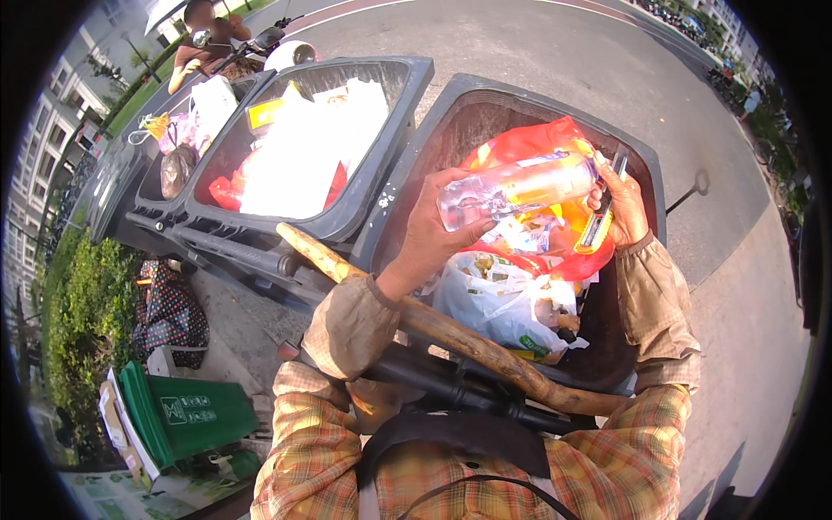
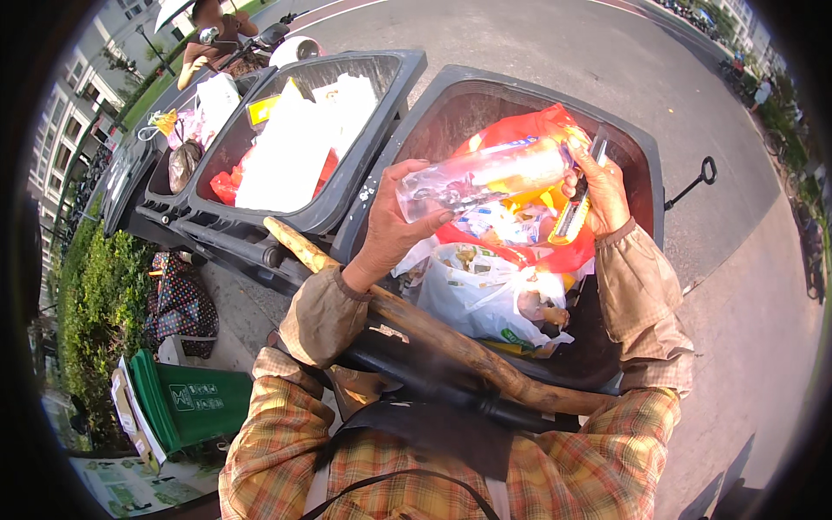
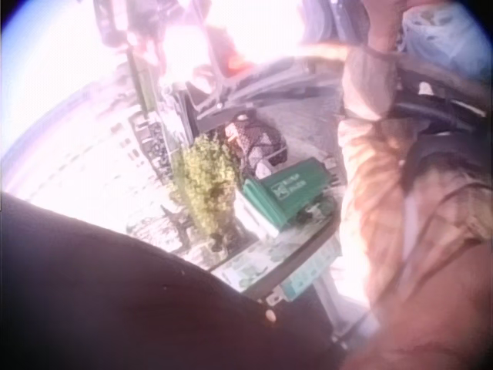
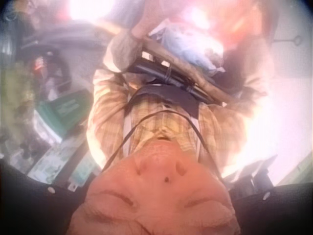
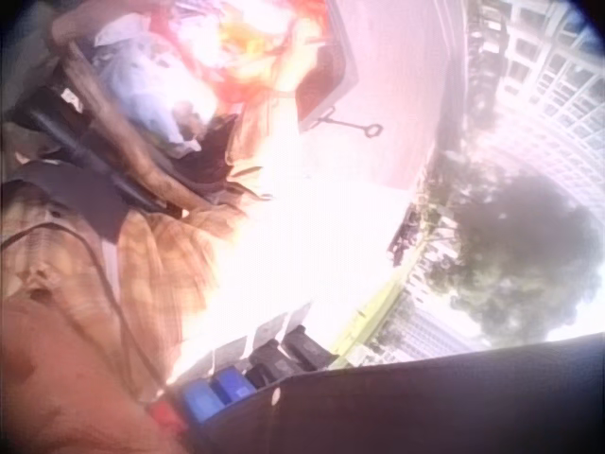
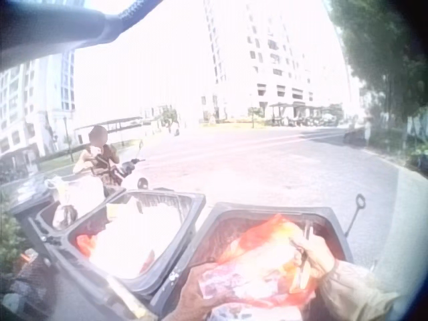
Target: The person sorts through trash bags in a dumpster using a utility knife to cut open bags and extract plastic containers. They place the retrieved containers into a blue recycling bin.
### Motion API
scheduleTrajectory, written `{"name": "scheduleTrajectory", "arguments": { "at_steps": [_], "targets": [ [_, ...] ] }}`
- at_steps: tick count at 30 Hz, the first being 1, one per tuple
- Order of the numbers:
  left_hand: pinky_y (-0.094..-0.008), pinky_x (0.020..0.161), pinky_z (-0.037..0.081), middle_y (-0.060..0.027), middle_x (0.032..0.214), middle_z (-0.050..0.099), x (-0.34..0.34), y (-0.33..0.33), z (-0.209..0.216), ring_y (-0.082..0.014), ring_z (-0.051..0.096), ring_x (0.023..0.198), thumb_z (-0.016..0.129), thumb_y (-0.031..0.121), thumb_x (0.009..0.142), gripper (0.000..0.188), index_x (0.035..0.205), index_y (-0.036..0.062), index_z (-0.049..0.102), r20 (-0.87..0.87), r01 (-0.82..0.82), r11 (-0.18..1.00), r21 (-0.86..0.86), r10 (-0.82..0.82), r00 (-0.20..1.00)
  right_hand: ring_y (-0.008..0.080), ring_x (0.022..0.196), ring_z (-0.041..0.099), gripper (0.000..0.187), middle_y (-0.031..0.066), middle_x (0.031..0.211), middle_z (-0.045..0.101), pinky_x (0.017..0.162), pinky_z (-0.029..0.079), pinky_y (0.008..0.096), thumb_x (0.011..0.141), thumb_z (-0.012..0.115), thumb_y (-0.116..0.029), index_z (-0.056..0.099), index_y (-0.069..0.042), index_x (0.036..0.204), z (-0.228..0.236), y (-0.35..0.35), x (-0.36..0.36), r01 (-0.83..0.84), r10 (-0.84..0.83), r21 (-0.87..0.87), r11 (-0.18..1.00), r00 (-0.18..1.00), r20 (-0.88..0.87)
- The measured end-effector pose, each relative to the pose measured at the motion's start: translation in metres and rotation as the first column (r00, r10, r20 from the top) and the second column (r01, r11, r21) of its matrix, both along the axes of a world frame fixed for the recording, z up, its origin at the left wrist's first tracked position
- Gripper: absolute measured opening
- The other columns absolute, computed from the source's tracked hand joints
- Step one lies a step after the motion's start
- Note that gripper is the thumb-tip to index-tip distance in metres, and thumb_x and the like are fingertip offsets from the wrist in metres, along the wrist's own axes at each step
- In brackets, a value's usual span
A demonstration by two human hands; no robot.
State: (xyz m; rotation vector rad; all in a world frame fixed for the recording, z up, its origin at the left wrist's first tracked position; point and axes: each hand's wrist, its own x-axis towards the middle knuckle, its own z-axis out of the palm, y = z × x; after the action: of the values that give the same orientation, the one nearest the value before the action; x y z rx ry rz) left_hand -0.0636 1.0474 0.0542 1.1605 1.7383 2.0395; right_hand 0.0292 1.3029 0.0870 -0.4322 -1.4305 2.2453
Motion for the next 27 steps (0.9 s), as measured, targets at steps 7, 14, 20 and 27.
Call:
{"name": "scheduleTrajectory", "arguments": {
  "at_steps": [7,14,20,27],
  "targets": [
    [-0.034,0.083,0.042,-0.0102,0.104,0.05,-0.003,-0.02,0.02,-0.0268,0.049,0.097,0.076,0.008,0.062,0.054,0.108,0.006,0.047,-0.669,-0.058,0.998,0.026,0.06,0.741,0.0043,0.041,0.043,0.028,0.0001,0.064,0.053,0.03,0.032,0.0155,0.082,0.062,-0.027,0.053,-0.01,0.102,-0.031,0.001,0.022,-0.208,0.216,-0.057,0.976,0.935,0.281],
    [-0.025,0.065,0.046,-0.0085,0.098,0.053,-0.001,-0.022,0.005,-0.0148,0.055,0.079,0.074,0.02,0.07,0.049,0.107,0.0028,0.047,-0.225,-0.227,0.968,-0.105,0.199,0.954,0.003,0.043,0.042,0.028,0.0,0.068,0.054,0.031,0.031,0.0135,0.082,0.061,-0.023,0.051,-0.011,0.105,-0.03,-0.024,0.03,-0.062,0.093,-0.137,0.989,0.969,0.23],
    [-0.0171,0.03,0.028,-0.007,0.062,0.054,-0.017,-0.017,0.009,-0.0067,0.044,0.039,0.05,0.05,0.083,0.048,0.097,0.0032,0.049,0.561,0.079,0.961,-0.267,0.088,0.823,0.0016,0.05,0.04,0.021,-0.0047,0.069,0.048,0.042,0.034,0.0156,0.084,0.059,-0.014,0.05,-0.009,0.103,-0.038,-0.006,0.042,-0.188,0.204,0.201,0.961,0.977,-0.06],
    [-0.0178,0.043,0.035,0.0001,0.057,0.051,-0.031,-0.032,0.028,-0.0068,0.045,0.045,0.062,0.041,0.078,0.035,0.081,0.0067,0.058,-0.088,-0.375,0.788,-0.488,0.383,0.919,0.0051,0.07,0.057,0.032,0.0005,0.09,0.056,0.051,0.041,0.0149,0.08,0.058,0.0,0.051,-0.005,0.111,-0.048,0.021,0.041,-0.185,0.129,0.601,0.778,0.982,0.135]
  ]
}}
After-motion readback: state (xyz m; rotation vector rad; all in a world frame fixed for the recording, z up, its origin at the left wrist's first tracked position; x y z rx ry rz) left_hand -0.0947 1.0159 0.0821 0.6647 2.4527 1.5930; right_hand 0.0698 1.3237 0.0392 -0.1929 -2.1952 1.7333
